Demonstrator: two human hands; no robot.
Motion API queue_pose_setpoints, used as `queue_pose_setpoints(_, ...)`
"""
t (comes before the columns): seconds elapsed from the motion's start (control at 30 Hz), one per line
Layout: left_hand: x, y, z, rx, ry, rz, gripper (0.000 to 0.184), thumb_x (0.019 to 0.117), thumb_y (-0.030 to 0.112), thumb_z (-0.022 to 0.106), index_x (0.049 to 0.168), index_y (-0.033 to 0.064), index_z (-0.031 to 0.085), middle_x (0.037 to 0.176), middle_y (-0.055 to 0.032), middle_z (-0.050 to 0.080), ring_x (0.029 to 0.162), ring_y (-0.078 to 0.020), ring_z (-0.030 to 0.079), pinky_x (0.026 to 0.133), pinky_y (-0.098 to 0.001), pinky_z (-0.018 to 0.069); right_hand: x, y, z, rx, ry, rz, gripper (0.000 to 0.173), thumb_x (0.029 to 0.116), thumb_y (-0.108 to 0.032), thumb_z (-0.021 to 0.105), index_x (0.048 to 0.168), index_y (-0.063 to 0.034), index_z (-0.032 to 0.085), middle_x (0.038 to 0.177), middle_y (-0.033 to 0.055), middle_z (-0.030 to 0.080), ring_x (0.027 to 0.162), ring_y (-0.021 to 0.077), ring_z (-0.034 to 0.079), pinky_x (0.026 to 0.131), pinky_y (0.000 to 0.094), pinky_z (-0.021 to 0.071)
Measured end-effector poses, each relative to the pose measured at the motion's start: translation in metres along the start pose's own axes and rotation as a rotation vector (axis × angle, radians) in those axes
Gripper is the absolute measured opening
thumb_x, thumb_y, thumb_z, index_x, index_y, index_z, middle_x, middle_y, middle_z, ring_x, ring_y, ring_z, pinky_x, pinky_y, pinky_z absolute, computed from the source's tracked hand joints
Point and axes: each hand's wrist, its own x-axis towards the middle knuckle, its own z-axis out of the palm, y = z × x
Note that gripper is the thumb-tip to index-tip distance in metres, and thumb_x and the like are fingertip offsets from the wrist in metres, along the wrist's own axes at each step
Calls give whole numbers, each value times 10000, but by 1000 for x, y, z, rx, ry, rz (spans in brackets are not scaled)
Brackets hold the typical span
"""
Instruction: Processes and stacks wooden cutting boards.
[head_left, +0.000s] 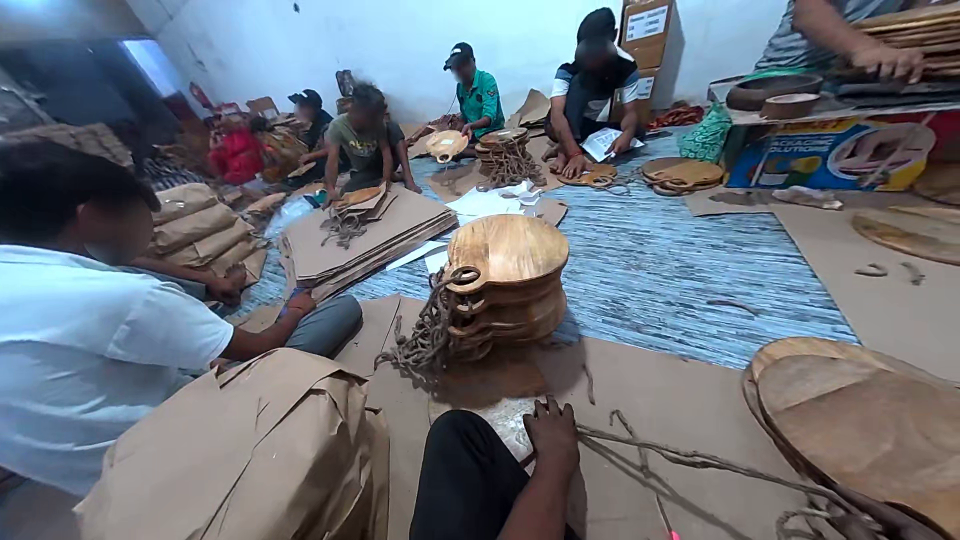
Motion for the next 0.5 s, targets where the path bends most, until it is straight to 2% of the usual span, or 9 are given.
queue_pose_setpoints(0.03,-5,3,-3,-12,-10,20,504,1066,242,505,1561,178,435,1652,-168,329,1504,-438,312,1096,-708,346,-4,-22,5,-10,-25,39,349,877,26,637,1172,211,611,1157,299,653,1008,150,634,870,240,516)
queue_pose_setpoints(0.1,-22,10,-14,-110,-42,158,588,1021,208,594,1571,116,408,1634,-199,345,1522,-421,287,1161,-687,289,-9,-26,12,-13,-116,8,440,872,18,636,1227,250,517,1187,338,611,1018,183,637,897,268,530)
queue_pose_setpoints(0.17,-38,19,-18,-289,14,406,690,953,251,706,1557,80,418,1594,-208,404,1492,-393,356,1175,-621,330,-15,-24,19,18,-259,26,466,916,-25,661,1270,217,481,1183,306,606,988,199,645,879,323,559)
queue_pose_setpoints(0.23,-55,34,-18,-501,89,680,704,924,238,738,1526,20,444,1540,-229,472,1452,-379,429,1198,-563,351,-25,-32,29,44,-416,52,376,929,-53,679,1217,157,561,1092,230,674,859,180,695,785,361,605)
queue_pose_setpoints(0.3,-77,49,-22,-543,52,881,641,949,170,713,1509,-10,456,1497,-241,514,1402,-383,492,1178,-562,379,-35,-31,38,57,-565,-1,289,935,-36,670,1167,135,651,1083,227,717,867,202,716,816,382,603)
queue_pose_setpoints(0.33,-86,54,-22,-507,14,925,575,976,146,681,1494,-5,482,1457,-239,551,1348,-379,544,1141,-567,417,-39,-27,43,58,-607,-50,245,928,-11,655,1122,139,674,1088,246,711,907,224,714,854,388,594)
queue_pose_setpoints(0.4,-95,59,-19,-435,-41,925,447,1029,130,607,1448,-7,531,1357,-261,601,1172,-395,650,998,-566,525,-44,-24,50,29,-629,-121,181,909,26,628,1017,155,693,1030,286,693,929,281,689,881,411,560)
queue_pose_setpoints(0.43,-98,60,-20,-420,-57,898,432,1040,131,587,1446,-4,532,1342,-273,602,1129,-409,667,957,-574,543,-44,-25,51,20,-633,-116,184,917,25,616,1013,162,690,1009,287,689,915,275,684,875,405,556)
queue_pose_setpoints(0.5,-101,63,-24,-412,-82,841,446,1050,135,566,1467,-11,506,1337,-286,594,1124,-426,662,956,-578,541,-46,-25,53,53,-620,-36,222,950,15,587,1084,173,667,1009,257,702,895,206,700,876,364,572)
